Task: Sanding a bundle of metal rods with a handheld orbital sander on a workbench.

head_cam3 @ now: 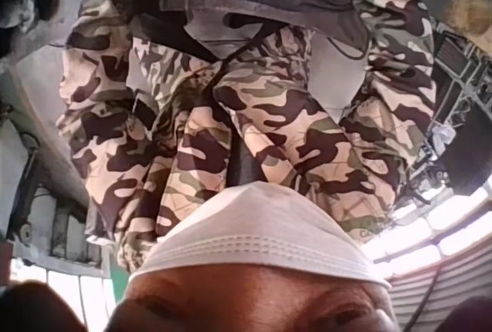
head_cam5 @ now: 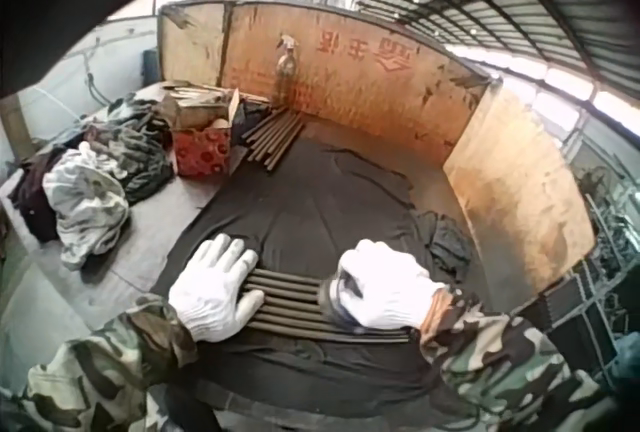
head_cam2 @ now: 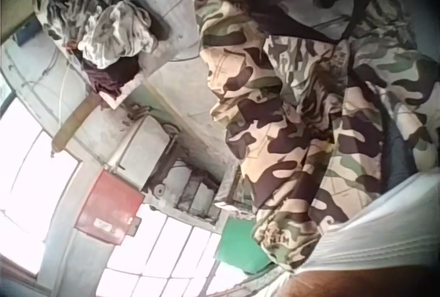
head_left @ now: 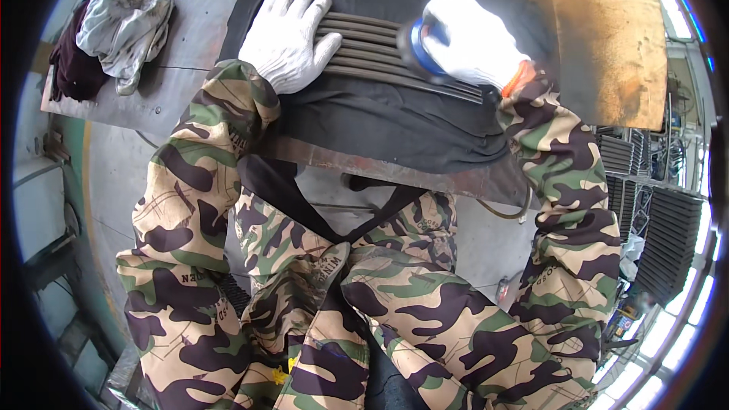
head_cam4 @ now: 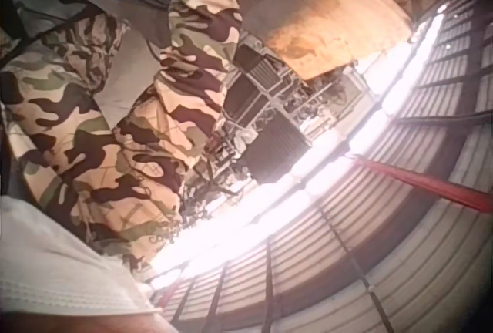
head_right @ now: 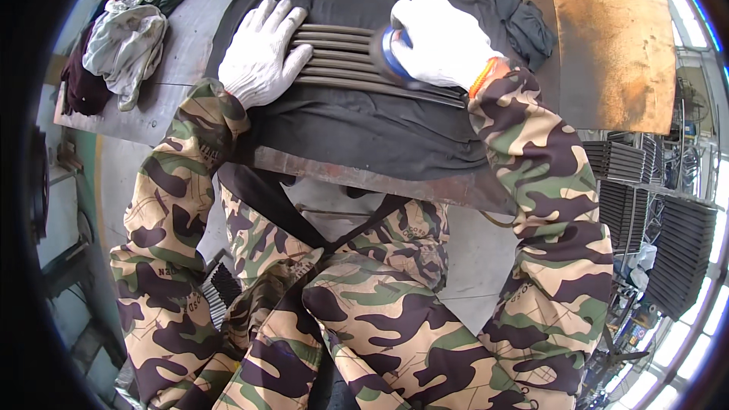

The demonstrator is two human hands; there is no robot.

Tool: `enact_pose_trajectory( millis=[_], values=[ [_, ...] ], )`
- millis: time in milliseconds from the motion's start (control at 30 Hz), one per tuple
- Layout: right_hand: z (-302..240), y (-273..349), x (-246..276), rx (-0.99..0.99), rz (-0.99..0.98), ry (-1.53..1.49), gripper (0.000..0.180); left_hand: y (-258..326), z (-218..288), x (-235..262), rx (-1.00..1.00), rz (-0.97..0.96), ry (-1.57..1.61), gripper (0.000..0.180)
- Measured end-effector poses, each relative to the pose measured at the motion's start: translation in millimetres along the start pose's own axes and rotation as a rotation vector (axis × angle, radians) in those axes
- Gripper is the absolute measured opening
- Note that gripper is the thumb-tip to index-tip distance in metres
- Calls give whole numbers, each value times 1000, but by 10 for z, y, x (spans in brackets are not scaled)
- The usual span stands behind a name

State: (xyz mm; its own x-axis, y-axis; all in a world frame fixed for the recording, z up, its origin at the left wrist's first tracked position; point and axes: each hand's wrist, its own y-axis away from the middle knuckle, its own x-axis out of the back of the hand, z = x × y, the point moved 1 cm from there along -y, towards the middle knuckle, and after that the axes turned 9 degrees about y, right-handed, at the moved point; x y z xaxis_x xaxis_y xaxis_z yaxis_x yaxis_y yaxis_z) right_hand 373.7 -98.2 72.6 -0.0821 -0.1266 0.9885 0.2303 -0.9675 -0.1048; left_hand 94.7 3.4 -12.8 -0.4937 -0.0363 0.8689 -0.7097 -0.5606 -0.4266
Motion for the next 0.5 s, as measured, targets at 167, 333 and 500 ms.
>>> enact_pose_trajectory(
  millis=[167, 333, 500],
  values=[
    [-227, 114, 93, 56, -30, 7, 22, 29, 49, -18, 1, -2, -40, 61],
    [-42, -72, -144, 41, 74, 45, 19, 98, 18, 22, 42, -28, -8, 61],
    [-115, -36, 7, 49, 28, 6, 21, 125, 87, 27, 18, -18, -24, 63]
  ],
)
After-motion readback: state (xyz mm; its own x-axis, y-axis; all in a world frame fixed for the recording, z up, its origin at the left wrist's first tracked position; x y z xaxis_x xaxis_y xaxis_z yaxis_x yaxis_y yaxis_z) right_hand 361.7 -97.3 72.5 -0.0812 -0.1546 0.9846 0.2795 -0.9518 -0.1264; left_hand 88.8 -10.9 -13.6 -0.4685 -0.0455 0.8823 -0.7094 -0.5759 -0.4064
